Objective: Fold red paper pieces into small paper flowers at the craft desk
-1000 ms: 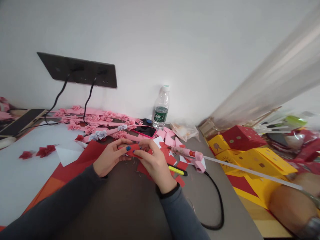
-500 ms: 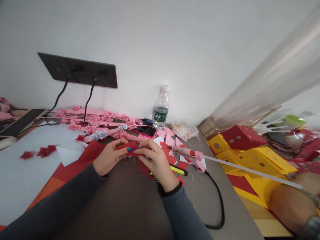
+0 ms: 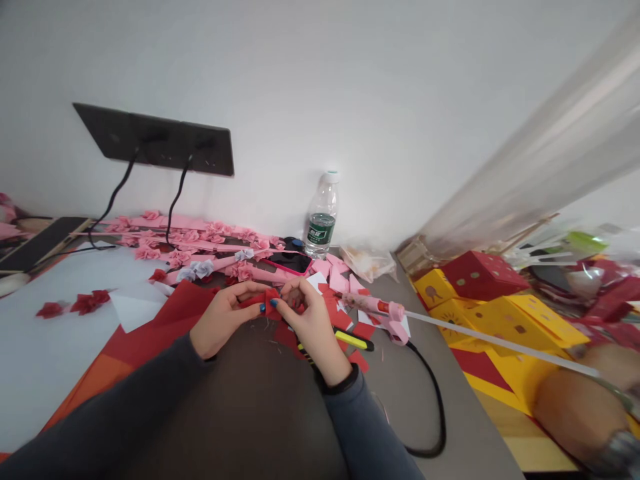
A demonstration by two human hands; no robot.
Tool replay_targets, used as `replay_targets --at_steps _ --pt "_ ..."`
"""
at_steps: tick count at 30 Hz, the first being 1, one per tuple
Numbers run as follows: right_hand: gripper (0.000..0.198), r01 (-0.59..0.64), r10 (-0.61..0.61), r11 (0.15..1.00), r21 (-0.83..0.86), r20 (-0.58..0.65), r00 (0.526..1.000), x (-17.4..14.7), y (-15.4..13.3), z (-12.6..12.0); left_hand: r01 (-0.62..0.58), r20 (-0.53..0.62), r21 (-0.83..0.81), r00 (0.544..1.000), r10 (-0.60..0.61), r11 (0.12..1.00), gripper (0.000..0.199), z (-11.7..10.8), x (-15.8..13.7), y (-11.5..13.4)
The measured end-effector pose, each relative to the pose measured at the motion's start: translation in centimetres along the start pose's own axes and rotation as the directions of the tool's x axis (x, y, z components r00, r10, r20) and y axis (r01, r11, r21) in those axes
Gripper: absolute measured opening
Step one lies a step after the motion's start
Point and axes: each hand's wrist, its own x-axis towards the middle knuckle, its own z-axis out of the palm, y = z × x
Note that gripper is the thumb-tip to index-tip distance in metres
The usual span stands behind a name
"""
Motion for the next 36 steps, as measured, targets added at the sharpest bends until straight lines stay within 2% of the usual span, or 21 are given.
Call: replay_targets --at_steps 4,7,10,17,21,27,36 --pt "0.009 0.048 -0.048 0.999 -0.015 0.000 0.999 0.0 -0.1 0.1 0.003 -0.056 -0.021 0.998 -0.004 1.000 0.027 0.1 -0.1 -0.4" --pt "0.011 0.200 -0.202 0.970 -0.139 0.003 0.979 -0.2 -0.5 0.1 0.023 -0.088 -0.009 0.996 -0.024 1.000 0.025 0.1 -0.1 -0.3" --pt "0.013 0.330 -0.318 0.915 -0.231 0.085 0.944 -0.4 -0.9 -0.1 0.048 -0.110 -0.025 0.993 -0.051 0.999 0.024 0.0 -0.1 -0.1" --pt "0.014 0.455 -0.411 0.813 -0.364 0.194 0.891 -0.3 -0.7 -1.4 0.105 -0.158 -0.198 0.978 -0.137 0.975 0.032 -0.4 0.2 0.3" --pt "0.011 0.397 -0.359 0.872 -0.285 0.177 0.916 0.0 -0.7 -1.6 0.103 -0.149 -0.149 0.981 -0.126 0.983 0.031 -0.4 0.2 0.4" --pt "0.013 0.165 -0.162 0.979 -0.120 0.034 0.986 0.1 -0.7 -0.8 -0.020 -0.088 0.025 0.996 0.022 0.999 0.021 -0.2 -0.1 0.3" --pt "0.016 -0.068 0.067 0.996 0.053 0.028 0.997 0.1 -0.2 -0.5 -0.008 -0.041 0.081 0.999 0.011 0.997 0.021 -0.2 -0.2 0.5"
